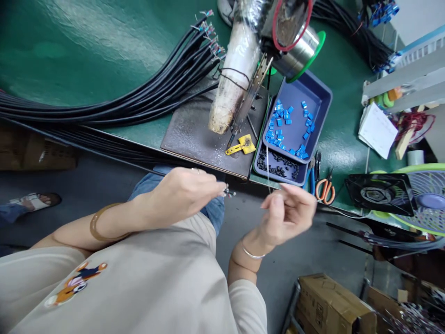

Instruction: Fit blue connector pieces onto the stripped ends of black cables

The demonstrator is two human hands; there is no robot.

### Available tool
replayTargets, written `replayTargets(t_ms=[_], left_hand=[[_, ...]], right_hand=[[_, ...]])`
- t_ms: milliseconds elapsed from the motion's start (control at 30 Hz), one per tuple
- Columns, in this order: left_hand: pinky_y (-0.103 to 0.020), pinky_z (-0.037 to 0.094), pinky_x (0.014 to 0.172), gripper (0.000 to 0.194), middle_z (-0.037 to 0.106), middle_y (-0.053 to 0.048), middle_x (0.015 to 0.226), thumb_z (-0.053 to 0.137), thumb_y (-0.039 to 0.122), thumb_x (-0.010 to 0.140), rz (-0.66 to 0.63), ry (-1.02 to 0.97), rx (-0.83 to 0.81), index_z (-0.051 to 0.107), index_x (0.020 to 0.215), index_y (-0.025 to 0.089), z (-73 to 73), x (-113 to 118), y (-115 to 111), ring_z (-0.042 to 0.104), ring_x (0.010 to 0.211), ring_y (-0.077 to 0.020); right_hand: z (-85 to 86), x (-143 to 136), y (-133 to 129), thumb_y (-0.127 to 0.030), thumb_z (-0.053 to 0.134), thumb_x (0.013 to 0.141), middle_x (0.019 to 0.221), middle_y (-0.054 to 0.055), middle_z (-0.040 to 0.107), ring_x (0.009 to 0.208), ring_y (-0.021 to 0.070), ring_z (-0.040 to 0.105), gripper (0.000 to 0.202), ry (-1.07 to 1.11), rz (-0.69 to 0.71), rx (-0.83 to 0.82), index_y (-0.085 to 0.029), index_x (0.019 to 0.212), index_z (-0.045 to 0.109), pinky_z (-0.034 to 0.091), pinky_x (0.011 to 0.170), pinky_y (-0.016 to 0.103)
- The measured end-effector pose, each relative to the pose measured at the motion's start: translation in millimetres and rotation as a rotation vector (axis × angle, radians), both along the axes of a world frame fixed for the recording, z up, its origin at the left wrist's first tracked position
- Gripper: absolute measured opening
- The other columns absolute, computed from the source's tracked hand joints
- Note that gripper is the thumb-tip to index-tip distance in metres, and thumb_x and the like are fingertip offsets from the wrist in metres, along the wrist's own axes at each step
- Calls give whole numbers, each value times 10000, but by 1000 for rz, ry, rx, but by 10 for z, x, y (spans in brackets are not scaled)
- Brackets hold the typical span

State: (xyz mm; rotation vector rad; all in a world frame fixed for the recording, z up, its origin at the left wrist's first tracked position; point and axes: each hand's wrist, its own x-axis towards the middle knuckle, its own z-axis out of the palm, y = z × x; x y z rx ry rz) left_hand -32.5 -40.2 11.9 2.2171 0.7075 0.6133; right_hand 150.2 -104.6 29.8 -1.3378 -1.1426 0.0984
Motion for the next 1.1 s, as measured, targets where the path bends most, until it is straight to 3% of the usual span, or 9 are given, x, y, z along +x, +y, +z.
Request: replayTargets(t_ms=[67,167,267,367,467,600,700,933,1100], left_hand=[[-273,322,525,237,662,-59,635,505,105,867,-245,39,-58,666,698,139,54,-47,36,559,555,-143],[-222,362,507,231,614,-8,553,576,191,878,-531,-110,-465,618,653,159,-22,-139,165,519,485,-93],[-184,318,393,202,628,3,562,595,284,894,-273,-328,-955,601,744,149,-183,-215,262,457,384,-55],[-168,318,353,236,669,-13,632,693,327,833,17,-617,-1148,573,757,139,-275,-240,269,476,370,-44],[-161,311,346,267,698,-30,686,759,318,772,106,-727,-1190,569,773,131,-281,-218,238,476,372,-36],[-157,244,347,284,733,-46,788,736,259,789,122,-727,-1186,602,1011,143,-280,-179,219,409,363,-9],[-163,257,367,248,724,-48,799,717,245,798,67,-731,-1180,621,996,131,-290,-167,222,416,388,-9],[-158,320,396,222,632,14,641,741,306,779,61,-690,-1140,628,838,124,-205,-115,202,466,453,-33],[-172,215,393,213,639,-1,630,759,280,751,75,-675,-1139,624,786,119,-157,-35,179,384,425,-14]], right_hand=[[124,143,-73,-239,658,810,592,-74,589,381,80,478,173,-21,4,-104,-242,979,621,317,388,237],[233,392,-96,-312,694,817,683,-9,697,510,143,640,150,-102,110,-552,-210,880,604,470,475,269],[210,616,71,-385,695,808,639,-24,644,535,134,618,211,-353,-70,-614,-206,791,585,475,545,274],[103,792,397,-323,623,848,632,-28,605,530,112,532,132,-710,-308,-554,-203,798,603,445,634,293],[-15,931,753,-288,676,810,652,-20,615,590,129,540,102,-767,-272,-583,-205,784,622,460,729,326],[-108,1045,1128,-208,704,779,817,2,688,743,121,608,95,-610,-10,-580,-193,737,620,466,788,305],[-101,1096,1319,-141,749,707,886,22,697,802,94,613,145,-518,119,-670,-179,666,615,449,771,265],[14,1181,1473,-171,791,625,539,-43,573,522,38,477,201,-465,161,-843,-195,554,605,361,592,261],[-5,1216,1485,-135,758,637,513,-49,556,506,28,461,222,-445,128,-837,-208,538,573,355,578,257]])
